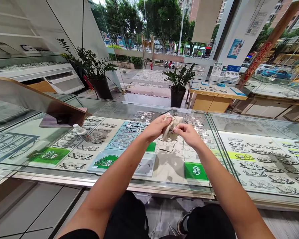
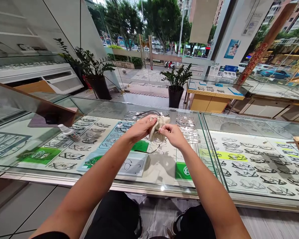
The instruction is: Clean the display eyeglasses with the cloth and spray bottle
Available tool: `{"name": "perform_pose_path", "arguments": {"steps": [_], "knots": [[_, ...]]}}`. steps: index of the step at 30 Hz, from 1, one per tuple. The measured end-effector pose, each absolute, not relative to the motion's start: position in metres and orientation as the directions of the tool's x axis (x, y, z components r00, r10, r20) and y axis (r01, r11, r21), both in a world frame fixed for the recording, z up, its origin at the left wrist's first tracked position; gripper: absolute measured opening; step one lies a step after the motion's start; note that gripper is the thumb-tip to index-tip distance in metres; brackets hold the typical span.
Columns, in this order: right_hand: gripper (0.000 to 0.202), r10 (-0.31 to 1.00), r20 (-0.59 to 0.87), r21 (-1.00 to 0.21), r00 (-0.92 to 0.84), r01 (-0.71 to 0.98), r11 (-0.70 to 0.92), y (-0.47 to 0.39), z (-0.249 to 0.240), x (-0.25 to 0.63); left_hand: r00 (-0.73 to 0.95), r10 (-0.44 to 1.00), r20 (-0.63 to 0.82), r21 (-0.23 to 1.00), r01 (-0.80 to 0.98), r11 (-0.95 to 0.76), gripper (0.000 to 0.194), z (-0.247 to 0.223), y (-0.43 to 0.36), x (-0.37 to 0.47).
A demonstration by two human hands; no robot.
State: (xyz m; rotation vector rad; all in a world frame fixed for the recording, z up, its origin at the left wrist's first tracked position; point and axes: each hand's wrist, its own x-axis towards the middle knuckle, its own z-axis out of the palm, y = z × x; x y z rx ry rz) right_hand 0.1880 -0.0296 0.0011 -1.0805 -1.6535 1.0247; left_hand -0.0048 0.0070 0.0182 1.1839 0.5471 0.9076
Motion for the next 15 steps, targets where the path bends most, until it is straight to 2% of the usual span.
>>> {"name": "perform_pose_path", "arguments": {"steps": [7,11,15], "knots": [[0.044,0.917,0.302,-0.893,-0.261,0.259,0.368,-0.0329,0.0054,0.1879,0.532,0.846,0.05,0.968,-0.234,0.09,0.059,0.0184,0.0058,-0.0051],[0.038,0.916,0.322,-0.874,-0.24,0.297,0.385,-0.0342,0.0067,0.1883,0.369,0.928,0.043,0.999,-0.038,-0.032,0.06,0.014,0.0101,-0.007],[0.037,0.916,0.33,-0.87,-0.229,0.303,0.389,-0.0352,0.0079,0.1888,0.3,0.953,0.042,0.977,0.186,-0.102,0.058,0.0136,0.0112,-0.0093]]}}
